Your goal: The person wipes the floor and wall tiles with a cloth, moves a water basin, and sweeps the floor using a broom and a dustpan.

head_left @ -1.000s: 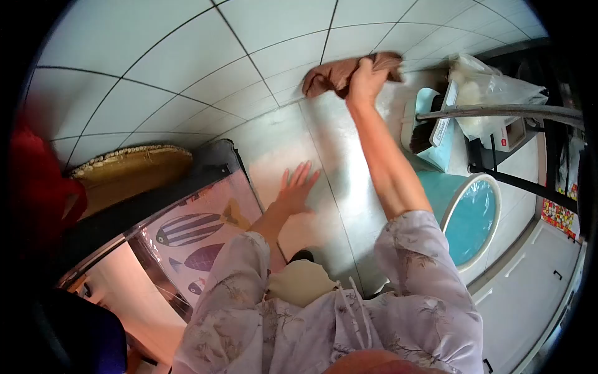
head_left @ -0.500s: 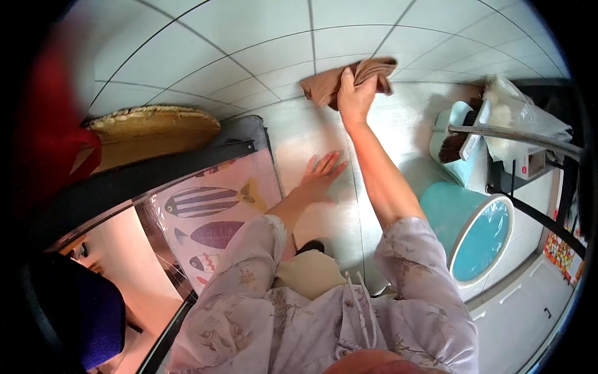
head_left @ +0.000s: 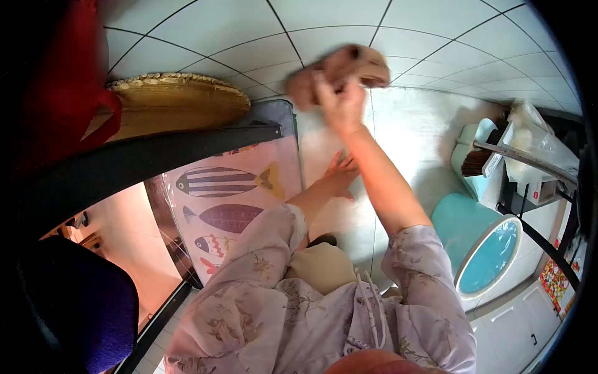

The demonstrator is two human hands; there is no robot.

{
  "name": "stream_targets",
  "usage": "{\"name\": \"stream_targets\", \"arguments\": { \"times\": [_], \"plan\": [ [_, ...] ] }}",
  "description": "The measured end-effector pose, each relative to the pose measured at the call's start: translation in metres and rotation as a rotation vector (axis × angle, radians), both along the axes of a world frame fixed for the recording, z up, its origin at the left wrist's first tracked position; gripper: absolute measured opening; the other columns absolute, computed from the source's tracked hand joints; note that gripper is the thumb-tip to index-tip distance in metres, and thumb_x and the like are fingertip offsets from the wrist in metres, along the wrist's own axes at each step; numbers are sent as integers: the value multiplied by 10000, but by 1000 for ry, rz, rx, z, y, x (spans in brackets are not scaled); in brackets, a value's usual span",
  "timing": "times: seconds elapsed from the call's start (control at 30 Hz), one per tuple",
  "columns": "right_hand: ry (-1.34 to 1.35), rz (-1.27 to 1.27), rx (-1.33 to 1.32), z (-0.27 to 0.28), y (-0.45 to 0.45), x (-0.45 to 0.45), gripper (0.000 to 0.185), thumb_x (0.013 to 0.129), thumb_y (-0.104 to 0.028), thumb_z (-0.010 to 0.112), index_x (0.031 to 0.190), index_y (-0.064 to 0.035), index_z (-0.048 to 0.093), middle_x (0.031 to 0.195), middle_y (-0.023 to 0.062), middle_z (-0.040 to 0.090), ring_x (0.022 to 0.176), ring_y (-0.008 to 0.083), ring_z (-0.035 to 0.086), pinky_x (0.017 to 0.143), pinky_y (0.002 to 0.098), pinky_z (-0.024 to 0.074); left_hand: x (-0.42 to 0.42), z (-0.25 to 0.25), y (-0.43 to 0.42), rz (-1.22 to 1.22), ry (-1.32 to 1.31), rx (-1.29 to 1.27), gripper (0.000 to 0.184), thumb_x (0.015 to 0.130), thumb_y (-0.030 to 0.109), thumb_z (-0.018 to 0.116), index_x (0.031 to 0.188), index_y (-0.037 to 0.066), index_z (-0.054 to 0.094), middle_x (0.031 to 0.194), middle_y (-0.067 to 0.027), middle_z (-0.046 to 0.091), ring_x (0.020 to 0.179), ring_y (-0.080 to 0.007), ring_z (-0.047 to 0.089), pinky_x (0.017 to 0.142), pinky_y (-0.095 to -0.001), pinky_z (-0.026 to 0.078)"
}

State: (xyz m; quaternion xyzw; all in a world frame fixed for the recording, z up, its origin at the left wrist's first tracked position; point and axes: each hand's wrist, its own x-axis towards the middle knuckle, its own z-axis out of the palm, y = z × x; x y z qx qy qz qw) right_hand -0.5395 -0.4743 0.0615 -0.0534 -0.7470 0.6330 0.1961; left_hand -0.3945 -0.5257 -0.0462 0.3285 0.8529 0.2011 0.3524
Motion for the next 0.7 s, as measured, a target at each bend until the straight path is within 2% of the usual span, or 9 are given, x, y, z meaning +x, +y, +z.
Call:
{"name": "stream_targets", "arguments": {
  "times": [0.03, 0.1, 0.13, 0.23, 0.3, 0.43, 0.5, 0.53, 0.7],
  "plan": [
    [113, 169, 81, 15, -28, 3, 239, 731, -169, 704, 863, 1, 599, 794, 145, 633, 751, 282, 614, 688, 366, 483, 9, -35, 1, -1, 92, 72, 920, 678, 402, 672, 1431, 152, 207, 1508, -96, 122, 1392, -256, 78, 1113, -478, 53],
    [440, 164, 349, 44, -59, -10, 241, 703, -180, 708, 845, -13, 608, 792, 143, 634, 706, 322, 604, 635, 400, 481, 8, -33, 0, -4, 184, 143, 691, 865, 474, 499, 1414, 128, 262, 1499, -97, 157, 1382, -258, 121, 1119, -454, 74],
    [438, 163, 350, 40, -64, -13, 241, 703, -180, 708, 845, -13, 608, 792, 143, 634, 706, 322, 604, 635, 400, 481, 4, -14, 1, 236, -147, 346, 624, 905, 469, 402, 1410, 128, 270, 1499, -81, 161, 1374, -253, 153, 1120, -436, 96],
    [435, 216, 448, 0, -62, -12, 201, 688, -182, 688, 803, -33, 616, 787, 144, 629, 679, 343, 596, 590, 436, 475, 15, -36, 4, 610, -608, 921, 563, 946, 446, 322, 1414, 140, 255, 1499, -56, 164, 1364, -240, 193, 1118, -419, 143],
    [2, 429, 725, -38, -52, -9, 149, 683, -216, 660, 765, -93, 666, 761, 175, 636, 762, 295, 627, 656, 415, 491, 13, -54, 4, 326, -266, 549, 628, 915, 457, 392, 1423, 130, 219, 1504, -65, 140, 1374, -247, 159, 1117, -451, 117],
    [-53, 369, 1055, -90, -5, -12, 108, 689, -143, 581, 627, -99, 657, 691, 155, 639, 669, 300, 639, 617, 415, 504, 15, -51, 1, -84, 223, -18, 748, 869, 474, 496, 1436, 116, 164, 1511, -78, 103, 1389, -258, 107, 1114, -497, 78],
    [-234, 485, 1062, -94, 30, -15, 83, 669, -125, 591, 637, -83, 656, 705, 166, 639, 690, 313, 635, 631, 414, 505, -7, 10, 1, -51, -26, -55, 1176, 503, 424, 827, 1444, 166, 171, 1516, -85, 89, 1403, -257, -4, 1105, -512, 15],
    [-195, 460, 1122, -106, 51, -18, 73, 662, -123, 602, 643, -77, 655, 695, 165, 636, 678, 315, 633, 625, 416, 506, -9, 17, 2, -51, -17, -68, 1201, 504, 425, 827, 1451, 182, 130, 1526, -67, 3, 1404, -235, -17, 1111, -495, 23],
    [-107, 246, 1102, -106, 125, -18, 88, 679, -151, 637, 663, -65, 650, 662, 170, 625, 606, 321, 622, 565, 423, 514, -8, 19, 2, -38, -4, -39, 1215, 524, 442, 814, 1459, 192, 80, 1523, -94, -1, 1403, -239, -27, 1107, -501, 11]
  ]
}}
